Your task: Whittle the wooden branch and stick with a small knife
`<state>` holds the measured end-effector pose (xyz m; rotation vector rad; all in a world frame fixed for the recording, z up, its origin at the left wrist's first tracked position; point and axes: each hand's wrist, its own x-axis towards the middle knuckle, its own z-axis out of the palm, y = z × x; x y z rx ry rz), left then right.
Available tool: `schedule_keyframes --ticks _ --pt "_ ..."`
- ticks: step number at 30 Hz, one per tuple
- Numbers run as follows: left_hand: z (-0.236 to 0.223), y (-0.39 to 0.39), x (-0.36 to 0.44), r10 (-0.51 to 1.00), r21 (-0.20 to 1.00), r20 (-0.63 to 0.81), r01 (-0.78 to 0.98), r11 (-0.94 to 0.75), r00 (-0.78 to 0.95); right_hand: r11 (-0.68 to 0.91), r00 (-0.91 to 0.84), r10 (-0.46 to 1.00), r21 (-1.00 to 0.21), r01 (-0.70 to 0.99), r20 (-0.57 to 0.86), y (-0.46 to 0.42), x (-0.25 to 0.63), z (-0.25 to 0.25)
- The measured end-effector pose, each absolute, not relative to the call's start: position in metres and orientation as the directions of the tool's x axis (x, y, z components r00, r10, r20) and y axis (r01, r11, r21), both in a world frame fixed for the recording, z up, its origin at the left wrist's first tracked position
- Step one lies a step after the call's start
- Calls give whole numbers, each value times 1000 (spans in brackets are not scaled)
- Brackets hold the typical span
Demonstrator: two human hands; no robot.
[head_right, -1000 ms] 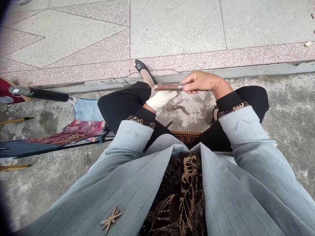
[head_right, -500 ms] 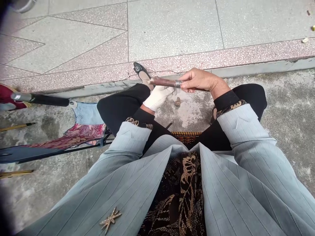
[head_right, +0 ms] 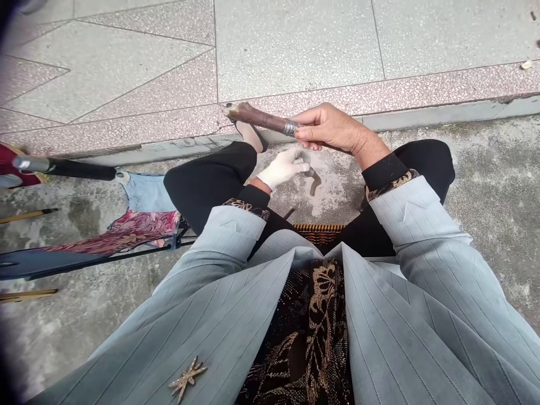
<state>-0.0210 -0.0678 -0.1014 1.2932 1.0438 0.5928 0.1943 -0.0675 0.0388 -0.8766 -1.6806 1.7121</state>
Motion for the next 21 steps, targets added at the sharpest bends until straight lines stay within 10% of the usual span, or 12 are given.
schedule_keyframes --ticks 8,21 --pt "-149 -85 8 678 934 -286 354 40 678 41 -619 785 -999 22 19 -69 186 49" --pt "-159 -82 19 928 864 -339 -338 373 157 137 -219 966 -990 -26 139 -67 215 61"
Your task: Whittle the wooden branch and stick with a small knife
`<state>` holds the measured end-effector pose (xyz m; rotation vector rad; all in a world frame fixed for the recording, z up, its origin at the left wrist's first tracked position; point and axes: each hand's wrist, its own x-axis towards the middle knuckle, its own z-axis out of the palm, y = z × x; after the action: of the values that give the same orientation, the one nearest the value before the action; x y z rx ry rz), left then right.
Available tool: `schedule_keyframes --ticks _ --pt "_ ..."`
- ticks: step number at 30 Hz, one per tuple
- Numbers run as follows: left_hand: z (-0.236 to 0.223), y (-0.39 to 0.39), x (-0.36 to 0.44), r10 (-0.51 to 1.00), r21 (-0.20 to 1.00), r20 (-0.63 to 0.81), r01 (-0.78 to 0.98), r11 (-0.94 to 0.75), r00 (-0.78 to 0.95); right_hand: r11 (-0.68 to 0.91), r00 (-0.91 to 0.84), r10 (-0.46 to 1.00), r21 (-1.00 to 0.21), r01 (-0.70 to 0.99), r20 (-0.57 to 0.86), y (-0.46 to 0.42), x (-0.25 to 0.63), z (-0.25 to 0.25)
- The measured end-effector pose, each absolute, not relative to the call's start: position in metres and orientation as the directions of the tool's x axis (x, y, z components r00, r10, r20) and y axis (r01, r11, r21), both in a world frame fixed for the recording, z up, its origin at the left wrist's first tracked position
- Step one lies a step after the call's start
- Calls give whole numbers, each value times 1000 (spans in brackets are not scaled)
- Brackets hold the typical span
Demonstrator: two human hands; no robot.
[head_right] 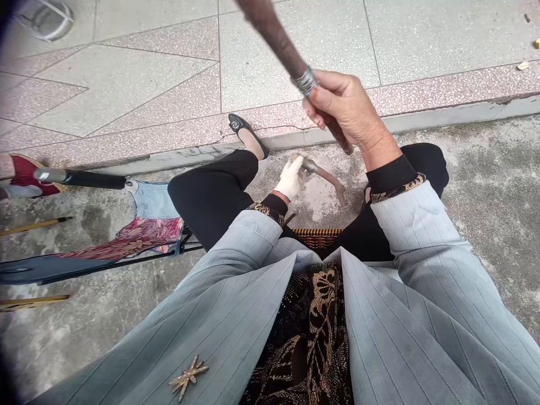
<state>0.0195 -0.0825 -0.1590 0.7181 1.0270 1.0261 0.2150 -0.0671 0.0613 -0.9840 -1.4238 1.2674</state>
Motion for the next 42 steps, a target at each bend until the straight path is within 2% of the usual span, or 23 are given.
schedule_keyframes --ticks 2,5,8,11,15,18,23,26,34,42 --pt "-150 -72 11 957 875 -284 -395 281 51 149 -110 982 -987 -65 155 -66 225 60" --pt "-128 -62 -1 977 883 -211 -433 182 -19 176 18 984 -964 -199 176 -68 241 59" --pt "-105 -60 -7 979 876 -195 -460 148 -57 205 62 979 -926 -317 196 -68 256 58" --pt "-89 -63 -7 980 864 -191 -484 138 -61 204 91 979 -928 -313 184 -66 258 51" --pt "-78 -72 -1 981 833 -195 -528 169 6 92 -31 994 -971 -222 101 -68 231 35" --pt "-73 -78 2 979 816 -196 -544 196 60 -4 -181 983 -1000 22 -8 -70 202 18" --pt "-63 -84 4 977 815 -183 -539 211 105 34 -239 969 -934 355 -56 -69 176 -1" --pt "-60 -84 4 976 825 -183 -521 218 117 64 -229 972 -870 489 -57 -67 175 -3" --pt "-57 -79 9 982 845 -183 -503 181 47 -25 -223 959 -833 553 -177 -71 173 -10" --pt "-71 -79 19 991 882 -125 -463 91 -44 -173 -45 969 -792 585 -244 -79 151 -20"
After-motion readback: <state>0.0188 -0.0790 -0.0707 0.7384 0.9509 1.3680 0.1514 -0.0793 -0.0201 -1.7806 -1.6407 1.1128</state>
